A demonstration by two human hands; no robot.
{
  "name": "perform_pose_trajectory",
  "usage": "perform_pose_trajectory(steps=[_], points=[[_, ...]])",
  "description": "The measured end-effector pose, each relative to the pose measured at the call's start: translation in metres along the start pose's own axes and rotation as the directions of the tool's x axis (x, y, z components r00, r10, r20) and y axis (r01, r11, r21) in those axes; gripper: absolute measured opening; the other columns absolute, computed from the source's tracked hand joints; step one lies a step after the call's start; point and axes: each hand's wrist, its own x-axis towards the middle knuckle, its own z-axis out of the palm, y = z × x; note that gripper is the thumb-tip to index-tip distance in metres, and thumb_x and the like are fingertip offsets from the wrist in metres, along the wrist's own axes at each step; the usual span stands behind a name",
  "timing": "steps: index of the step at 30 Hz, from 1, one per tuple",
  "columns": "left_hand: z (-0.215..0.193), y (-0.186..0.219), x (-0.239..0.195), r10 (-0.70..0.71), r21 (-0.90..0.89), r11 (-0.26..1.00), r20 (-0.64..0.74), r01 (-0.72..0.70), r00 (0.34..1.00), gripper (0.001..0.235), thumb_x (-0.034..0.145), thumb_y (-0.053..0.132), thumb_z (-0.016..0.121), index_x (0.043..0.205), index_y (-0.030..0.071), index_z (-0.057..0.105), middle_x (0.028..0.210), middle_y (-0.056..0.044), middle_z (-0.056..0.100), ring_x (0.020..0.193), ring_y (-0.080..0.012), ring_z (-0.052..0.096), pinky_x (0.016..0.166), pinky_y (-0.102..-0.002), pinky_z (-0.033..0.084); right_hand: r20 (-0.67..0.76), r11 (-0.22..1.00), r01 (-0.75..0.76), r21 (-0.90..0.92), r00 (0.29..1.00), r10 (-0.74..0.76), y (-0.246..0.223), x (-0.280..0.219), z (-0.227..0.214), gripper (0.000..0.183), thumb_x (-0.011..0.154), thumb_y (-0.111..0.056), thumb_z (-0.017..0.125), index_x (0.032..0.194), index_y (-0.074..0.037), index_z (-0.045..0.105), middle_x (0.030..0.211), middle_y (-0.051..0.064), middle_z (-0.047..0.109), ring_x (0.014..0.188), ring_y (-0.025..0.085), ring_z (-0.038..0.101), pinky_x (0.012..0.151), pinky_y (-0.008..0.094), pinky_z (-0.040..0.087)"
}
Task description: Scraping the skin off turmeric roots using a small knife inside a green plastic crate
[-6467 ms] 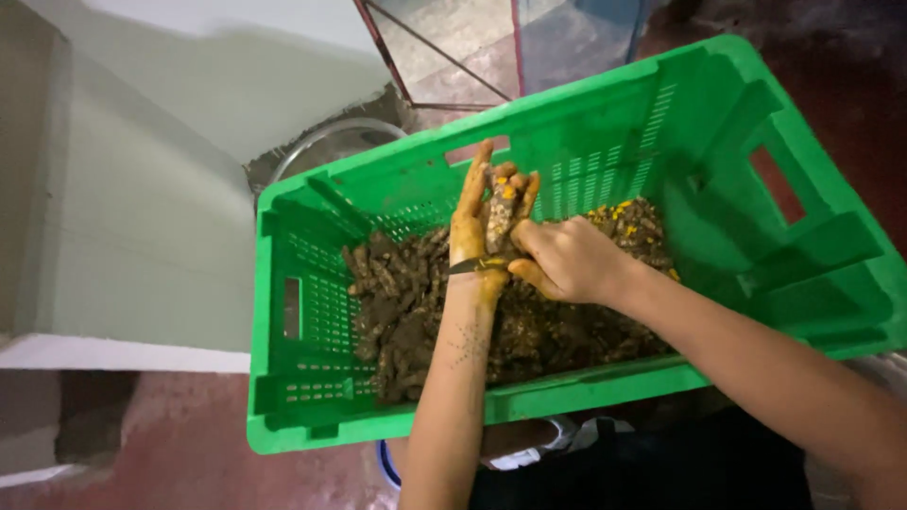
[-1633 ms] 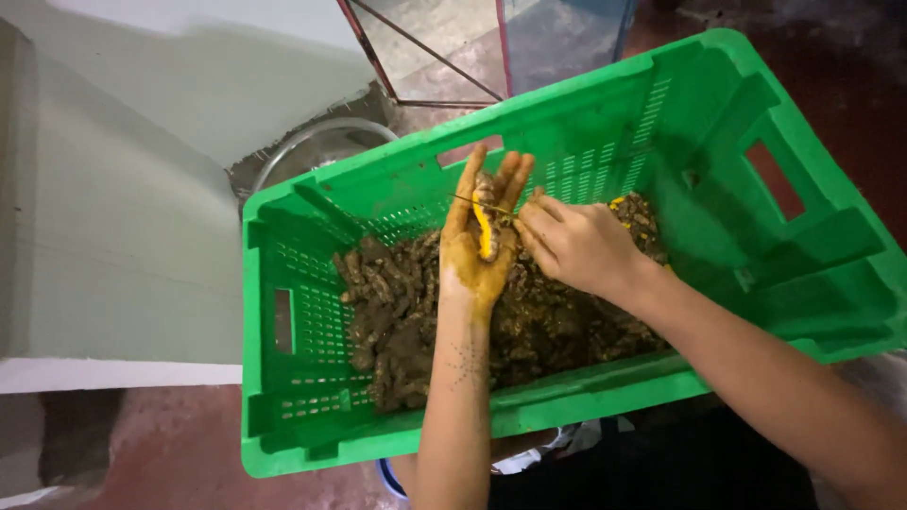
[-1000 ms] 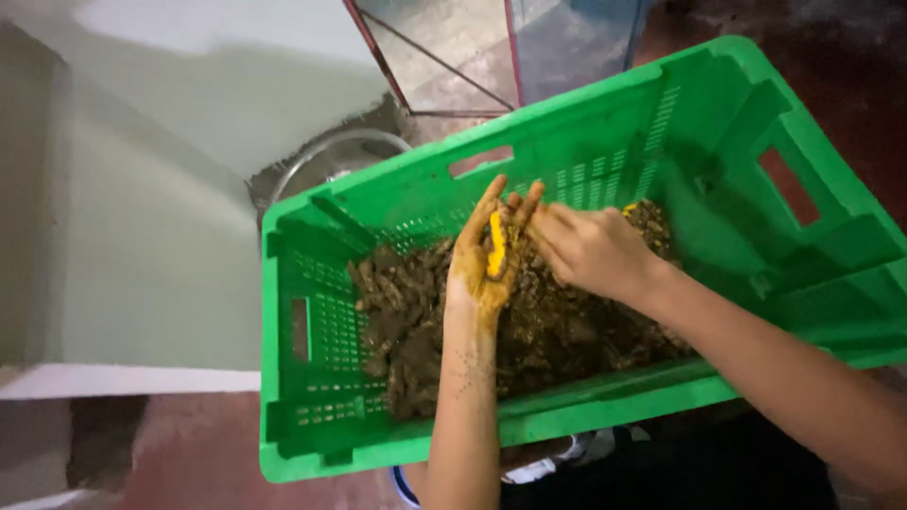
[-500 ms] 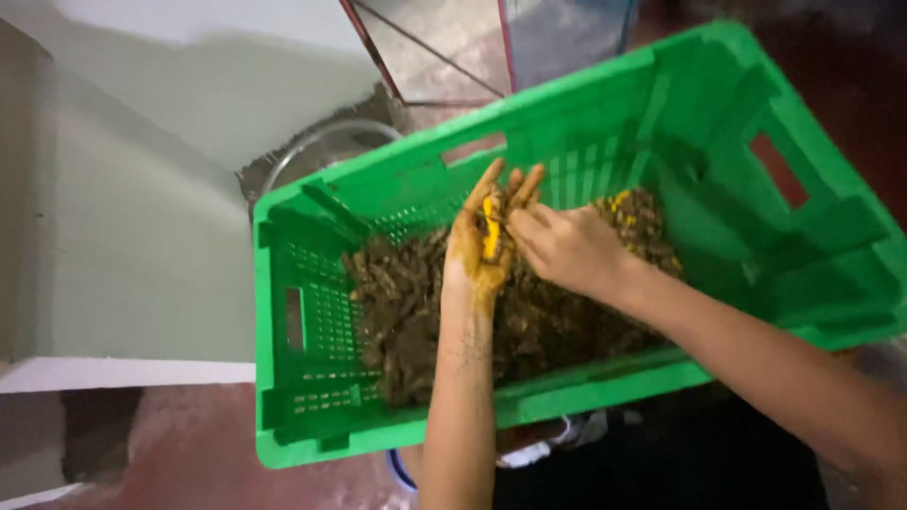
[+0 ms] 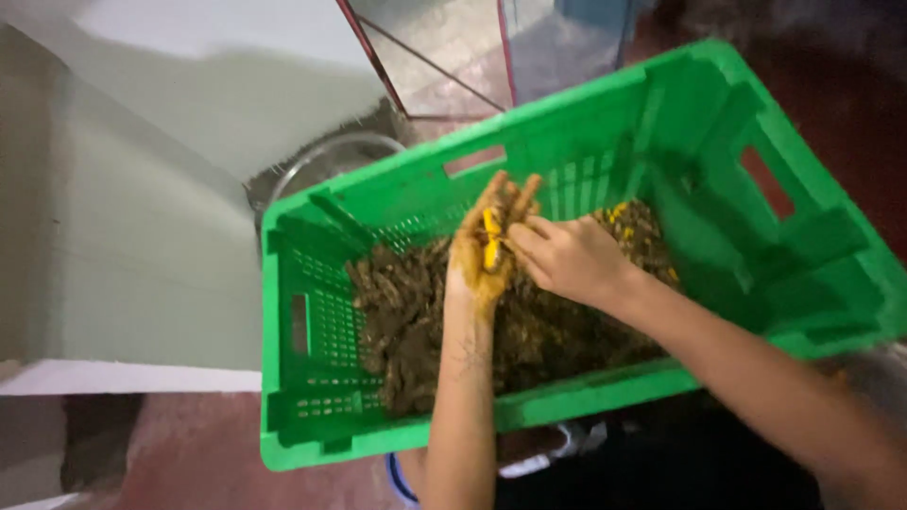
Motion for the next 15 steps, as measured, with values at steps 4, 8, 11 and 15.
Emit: perform_pose_trajectory(steps=[4, 8, 11, 15], points=[[0.012, 0.000, 0.000, -0.011, 0.028, 1.000, -0.011, 0.011, 1.000, 0.040, 0.100, 0.007, 0.056, 0.140, -0.002, 0.059, 0.117, -0.020, 0.071, 0.137, -0.0438, 0.051, 0.109, -0.051, 0.052, -0.031, 0.999, -0.019, -0.029, 0.999, 0.018, -0.001, 0.008, -0.001, 0.024, 0.097, -0.032, 0.059, 0.116, -0.021, 0.068, 0.090, 0.001, 0.069, 0.057, 0.023, 0.072, 0.050, 0.038, 0.059], [0.008, 0.003, -0.006, 0.003, -0.044, 0.999, 0.085, 0.001, 0.996, 0.052, 0.100, 0.009, 0.058, 0.149, -0.003, 0.047, 0.120, -0.024, 0.069, 0.142, -0.0459, 0.044, 0.115, -0.055, 0.046, -0.037, 0.997, 0.019, -0.078, 0.999, -0.022, -0.004, 0.001, 0.006, 0.016, 0.099, -0.034, 0.056, 0.106, -0.023, 0.066, 0.088, -0.003, 0.064, 0.062, 0.019, 0.072, 0.052, 0.035, 0.058], [0.020, 0.002, -0.005, 0.025, -0.006, 1.000, 0.125, -0.025, 0.992, 0.054, 0.100, 0.013, 0.059, 0.151, -0.002, 0.045, 0.120, -0.025, 0.070, 0.142, -0.0460, 0.044, 0.117, -0.056, 0.043, -0.047, 0.999, 0.012, -0.048, 0.999, -0.014, -0.001, 0.005, 0.000, 0.016, 0.100, -0.033, 0.057, 0.106, -0.022, 0.067, 0.090, -0.002, 0.064, 0.063, 0.021, 0.073, 0.051, 0.036, 0.059], [0.030, -0.002, -0.008, 0.059, 0.093, 0.993, 0.181, -0.077, 0.982, 0.052, 0.103, 0.014, 0.060, 0.151, 0.001, 0.046, 0.123, -0.027, 0.069, 0.141, -0.0475, 0.045, 0.118, -0.056, 0.041, -0.090, 0.997, -0.040, -0.068, 0.995, 0.034, -0.003, 0.010, 0.003, 0.015, 0.097, -0.029, 0.063, 0.108, -0.020, 0.066, 0.092, 0.000, 0.065, 0.061, 0.021, 0.073, 0.050, 0.038, 0.058]])
